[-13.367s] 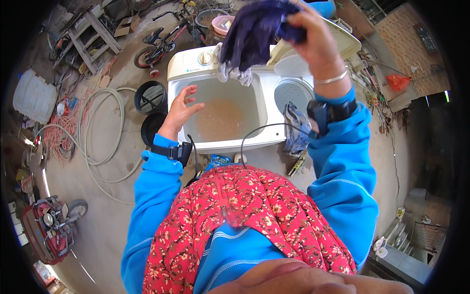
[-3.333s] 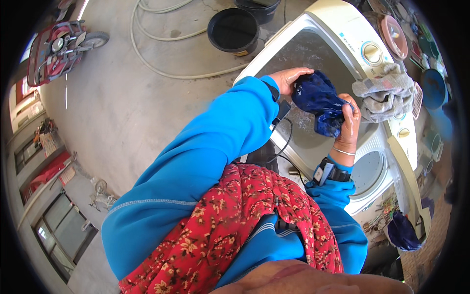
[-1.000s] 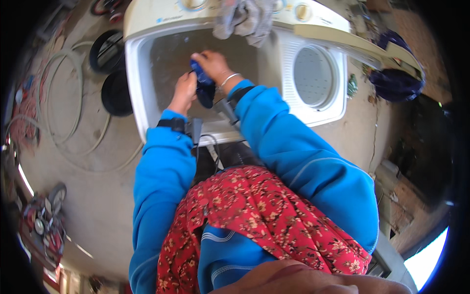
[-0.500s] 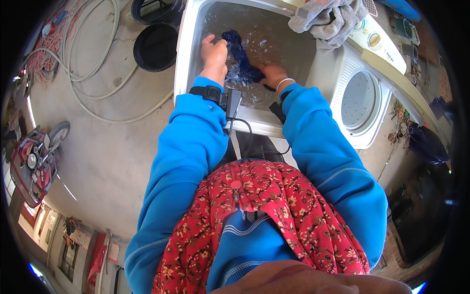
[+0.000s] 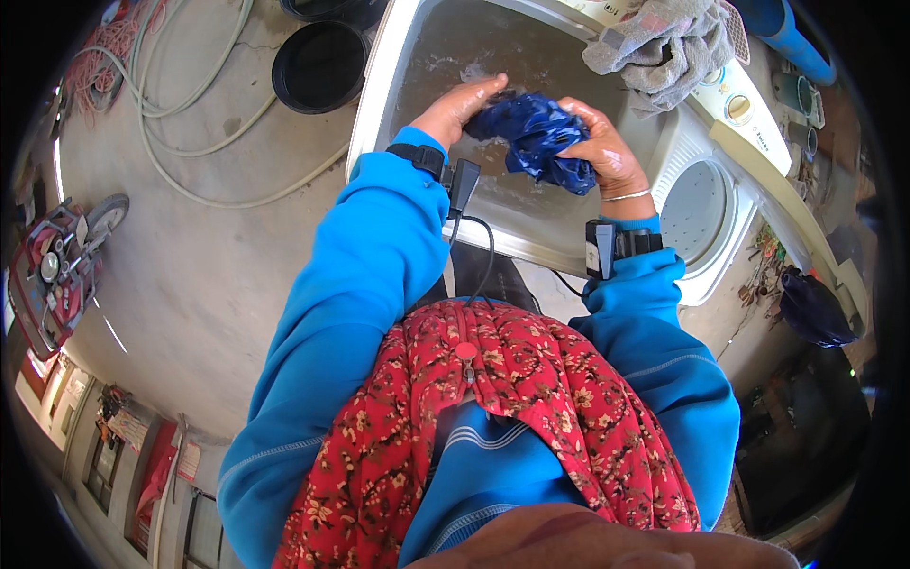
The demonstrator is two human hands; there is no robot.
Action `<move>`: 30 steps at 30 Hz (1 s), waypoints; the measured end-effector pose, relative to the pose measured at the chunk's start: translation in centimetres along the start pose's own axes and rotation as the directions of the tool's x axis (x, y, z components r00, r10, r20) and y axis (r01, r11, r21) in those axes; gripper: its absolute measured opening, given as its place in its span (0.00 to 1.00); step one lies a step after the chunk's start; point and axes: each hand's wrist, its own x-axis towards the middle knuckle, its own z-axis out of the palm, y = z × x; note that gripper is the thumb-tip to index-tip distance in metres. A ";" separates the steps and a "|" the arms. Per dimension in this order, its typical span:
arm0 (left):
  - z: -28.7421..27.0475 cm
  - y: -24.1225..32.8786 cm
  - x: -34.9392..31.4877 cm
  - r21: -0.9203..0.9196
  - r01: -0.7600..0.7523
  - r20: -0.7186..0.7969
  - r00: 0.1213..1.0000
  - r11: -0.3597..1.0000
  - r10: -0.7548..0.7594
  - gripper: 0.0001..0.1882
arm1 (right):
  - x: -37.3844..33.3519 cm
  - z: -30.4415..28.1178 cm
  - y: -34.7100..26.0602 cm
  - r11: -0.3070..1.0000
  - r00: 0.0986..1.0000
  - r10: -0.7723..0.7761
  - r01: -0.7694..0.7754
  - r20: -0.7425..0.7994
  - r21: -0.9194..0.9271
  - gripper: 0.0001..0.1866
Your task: The person washes two pieces of clothing by hand in a twin-tub washing machine. They submerge, scrub, and rinse a purple garment, then repeat the process with a blue garment, wringing each before setting it aside.
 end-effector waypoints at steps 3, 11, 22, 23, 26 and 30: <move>0.6 0.7 -1.0 -0.187 0.214 0.255 0.953 0.959 -0.163 0.41 | -0.1 0.4 -2.0 0.989 0.989 -0.122 0.129 -0.086 0.072 0.23; 1.0 -0.7 1.3 -0.469 0.078 0.304 0.950 0.880 0.078 0.20 | 4.3 5.6 3.9 0.648 0.705 -0.596 0.139 -0.385 -0.749 0.35; 1.9 -2.3 0.7 -0.214 -0.161 0.071 0.981 0.963 0.180 0.15 | 7.0 8.6 4.8 0.488 0.615 -0.694 0.018 -0.375 -0.873 0.13; 2.2 -2.1 0.8 -0.214 -0.191 0.122 0.968 0.958 0.220 0.15 | 7.1 8.0 4.6 0.451 0.579 -0.755 0.119 -0.307 -0.884 0.11; 2.7 -1.8 0.4 0.026 -0.166 0.070 0.984 0.986 0.164 0.17 | 6.6 5.5 3.8 0.847 0.766 -0.366 0.040 -0.529 -0.529 0.15; 1.7 -0.1 -1.3 0.100 -0.220 0.022 0.976 0.970 0.219 0.16 | 4.6 1.9 3.2 0.936 0.856 0.091 0.101 -0.509 0.337 0.24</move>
